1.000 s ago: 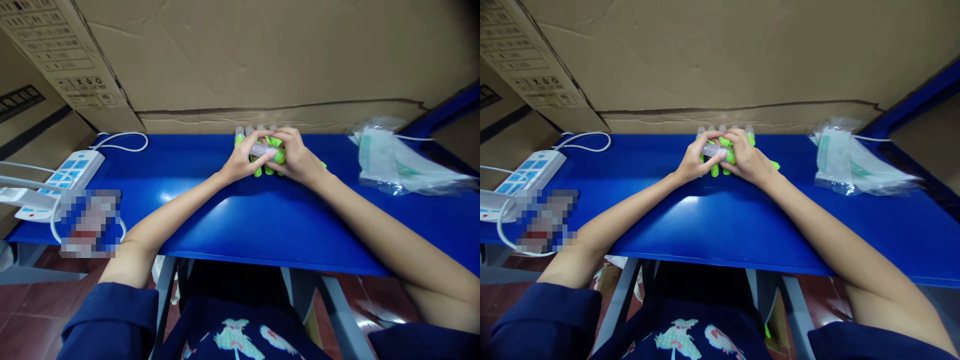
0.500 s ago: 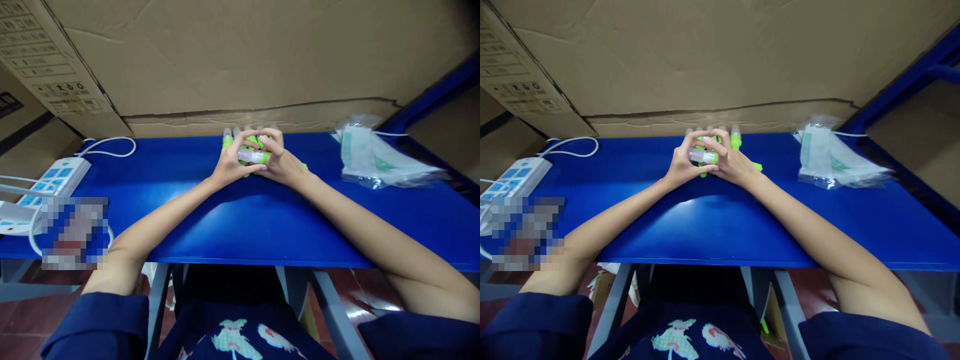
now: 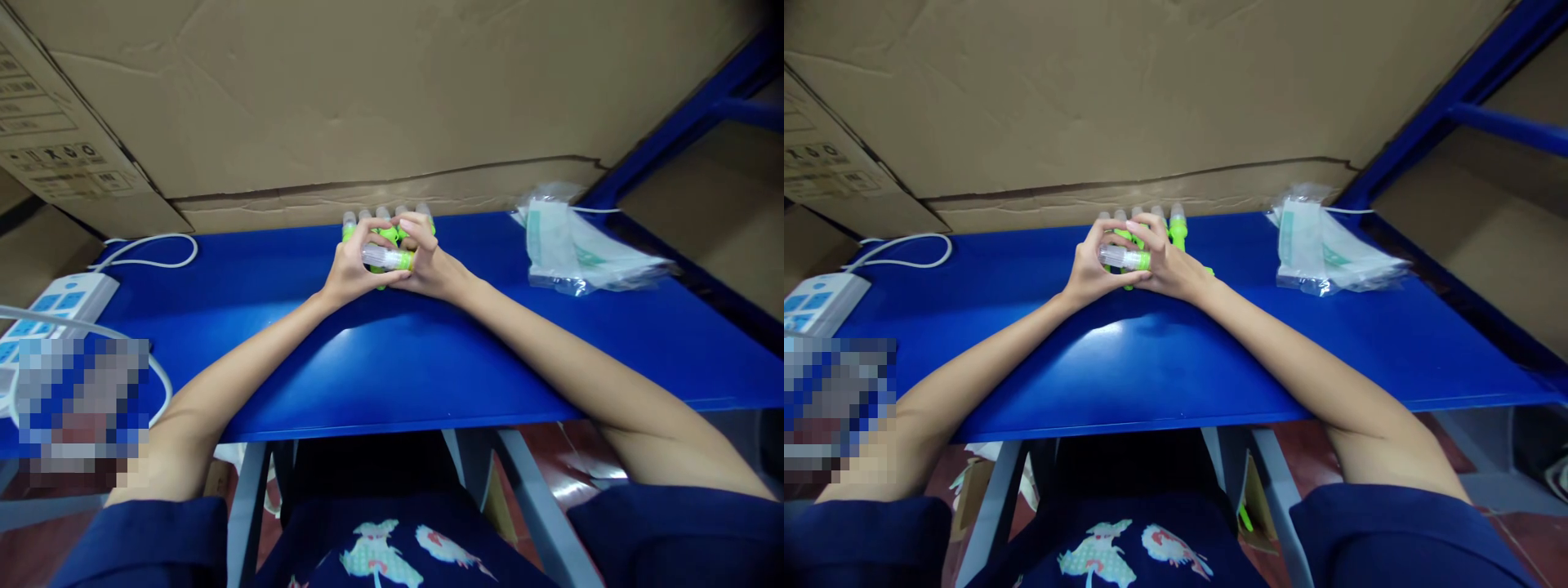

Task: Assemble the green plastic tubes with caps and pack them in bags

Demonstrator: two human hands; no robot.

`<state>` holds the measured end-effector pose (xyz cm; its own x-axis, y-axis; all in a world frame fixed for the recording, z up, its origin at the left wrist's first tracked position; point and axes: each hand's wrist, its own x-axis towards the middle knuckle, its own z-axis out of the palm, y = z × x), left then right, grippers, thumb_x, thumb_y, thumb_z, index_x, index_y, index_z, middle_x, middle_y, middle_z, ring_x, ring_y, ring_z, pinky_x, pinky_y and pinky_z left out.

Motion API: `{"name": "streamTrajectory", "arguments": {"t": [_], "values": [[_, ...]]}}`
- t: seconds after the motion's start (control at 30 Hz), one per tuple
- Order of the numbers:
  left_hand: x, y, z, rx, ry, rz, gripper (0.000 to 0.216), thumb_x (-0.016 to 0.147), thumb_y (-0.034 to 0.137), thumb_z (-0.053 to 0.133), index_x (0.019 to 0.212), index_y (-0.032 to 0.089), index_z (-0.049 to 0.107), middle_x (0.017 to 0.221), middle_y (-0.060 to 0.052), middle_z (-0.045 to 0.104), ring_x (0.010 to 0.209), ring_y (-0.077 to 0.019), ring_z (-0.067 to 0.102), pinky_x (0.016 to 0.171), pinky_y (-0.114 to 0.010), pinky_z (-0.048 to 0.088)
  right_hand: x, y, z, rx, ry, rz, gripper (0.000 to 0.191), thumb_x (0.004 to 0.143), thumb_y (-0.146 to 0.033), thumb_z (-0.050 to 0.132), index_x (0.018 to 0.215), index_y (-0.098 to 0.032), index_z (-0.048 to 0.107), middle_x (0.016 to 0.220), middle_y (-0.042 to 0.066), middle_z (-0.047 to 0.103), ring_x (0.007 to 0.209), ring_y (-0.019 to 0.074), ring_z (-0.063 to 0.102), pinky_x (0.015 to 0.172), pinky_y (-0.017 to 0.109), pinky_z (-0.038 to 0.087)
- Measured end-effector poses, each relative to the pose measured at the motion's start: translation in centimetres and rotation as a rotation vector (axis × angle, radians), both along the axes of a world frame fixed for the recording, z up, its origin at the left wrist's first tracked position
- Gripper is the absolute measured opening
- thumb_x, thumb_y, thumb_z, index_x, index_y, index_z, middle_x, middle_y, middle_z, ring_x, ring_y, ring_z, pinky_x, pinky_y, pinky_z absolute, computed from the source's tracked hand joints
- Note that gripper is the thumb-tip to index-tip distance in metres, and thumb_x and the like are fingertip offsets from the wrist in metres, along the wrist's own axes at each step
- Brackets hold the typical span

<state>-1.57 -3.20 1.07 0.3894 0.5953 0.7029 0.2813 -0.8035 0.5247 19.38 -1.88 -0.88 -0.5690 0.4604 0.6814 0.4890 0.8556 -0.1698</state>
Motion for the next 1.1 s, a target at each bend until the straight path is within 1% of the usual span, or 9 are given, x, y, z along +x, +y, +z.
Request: {"name": "streamTrajectory", "arguments": {"t": [0.2,0.33,0.47,0.53,0.6,0.7,0.8,0.9,1.1], "values": [[0.1,0.7,-0.4,0.005,-0.139,-0.018,0.073,0.065,0.056,0.091,0.117,0.021,0.054,0.096,-0.004,0.076,0.09,-0.0224,0.078,0.081,-0.033,0.059,-0.1,1.9,-1.0,-0.019,0.151,0.121,0.111,0.078,-0.061,0.082,0.162,-0.037,0.014,0.157,0.017,0.033,0.15,0.0435,0.034,0.101,0.068,0.056],[-0.1,1.1,-0.6,-0.02,-0.158,0.006,0.075,0.061,0.061,0.093,0.112,0.022,0.054,0.092,-0.002,0.074,0.087,-0.0226,0.077,0.077,-0.033,0.059,-0.4,1.6,-0.4,-0.049,0.121,0.055,0.101,0.082,-0.063,0.077,0.161,-0.036,0.019,0.161,0.017,0.029,0.153,0.0457,0.028,0.095,0.066,0.059],[-0.6,2.0,-0.8,-0.046,-0.202,0.026,0.079,0.056,0.066,0.094,0.107,0.021,0.053,0.096,-0.004,0.072,0.089,-0.0236,0.076,0.079,-0.035,0.06,0.2,0.7,0.8,-0.068,0.133,0.011,0.097,0.087,-0.068,0.071,0.162,-0.035,0.018,0.167,0.017,0.021,0.142,0.0428,0.047,0.095,0.064,0.059],[-1.3,2.9,-1.0,-0.065,-0.24,0.047,0.08,0.056,0.065,0.094,0.108,0.021,0.052,0.093,-0.003,0.071,0.088,-0.0233,0.076,0.079,-0.035,0.06,0.9,0.6,1.3,-0.087,0.111,-0.027,0.095,0.088,-0.068,0.07,0.162,-0.033,0.022,0.165,0.017,0.027,0.133,0.0401,0.057,0.098,0.064,0.058],[-2.1,4.2,-1.2,-0.092,-0.296,0.081,0.081,0.056,0.065,0.095,0.108,0.022,0.051,0.09,-0.002,0.07,0.084,-0.0221,0.075,0.078,-0.035,0.06,1.9,0.7,1.8,-0.08,0.071,-0.079,0.087,0.09,-0.065,0.07,0.159,-0.027,0.033,0.157,0.018,0.042,0.126,0.0386,0.061,0.101,0.062,0.057],[-3.7,6.3,-1.8,-0.141,-0.378,0.15,0.08,0.055,0.064,0.096,0.106,0.023,0.05,0.088,0.0,0.068,0.079,-0.0197,0.073,0.075,-0.034,0.059,3.4,1.2,1.8,-0.033,0.014,-0.202,0.059,0.096,-0.057,0.064,0.142,-0.02,0.053,0.132,0.018,0.063,0.115,0.0371,0.066,0.099,0.059,0.058],[-4.8,7.6,-2.5,-0.181,-0.422,0.204,0.078,0.054,0.063,0.097,0.103,0.023,0.051,0.085,0.001,0.065,0.076,-0.0178,0.07,0.074,-0.034,0.059,4.2,1.6,1.1,-0.003,-0.006,-0.285,0.04,0.104,-0.05,0.05,0.124,-0.018,0.063,0.111,0.016,0.071,0.1,0.033,0.07,0.092,0.055,0.059],[-5.2,7.7,-2.7,-0.203,-0.422,0.209,0.077,0.052,0.066,0.096,0.1,0.023,0.054,0.085,0.001,0.064,0.074,-0.0161,0.068,0.071,-0.032,0.057,3.9,1.6,0.3,0.014,0.041,-0.268,0.044,0.108,-0.052,0.039,0.122,-0.019,0.063,0.107,0.016,0.071,0.095,0.0303,0.07,0.087,0.05,0.059],[-4.8,6.3,-1.9,-0.198,-0.401,0.181,0.074,0.051,0.071,0.093,0.092,0.02,0.06,0.084,0.001,0.063,0.069,-0.0111,0.059,0.063,-0.025,0.048,2.8,1.0,0.0,0.054,0.19,-0.276,0.055,0.109,-0.057,0.024,0.121,-0.021,0.064,0.109,0.016,0.071,0.103,0.0296,0.07,0.093,0.048,0.057]]}}
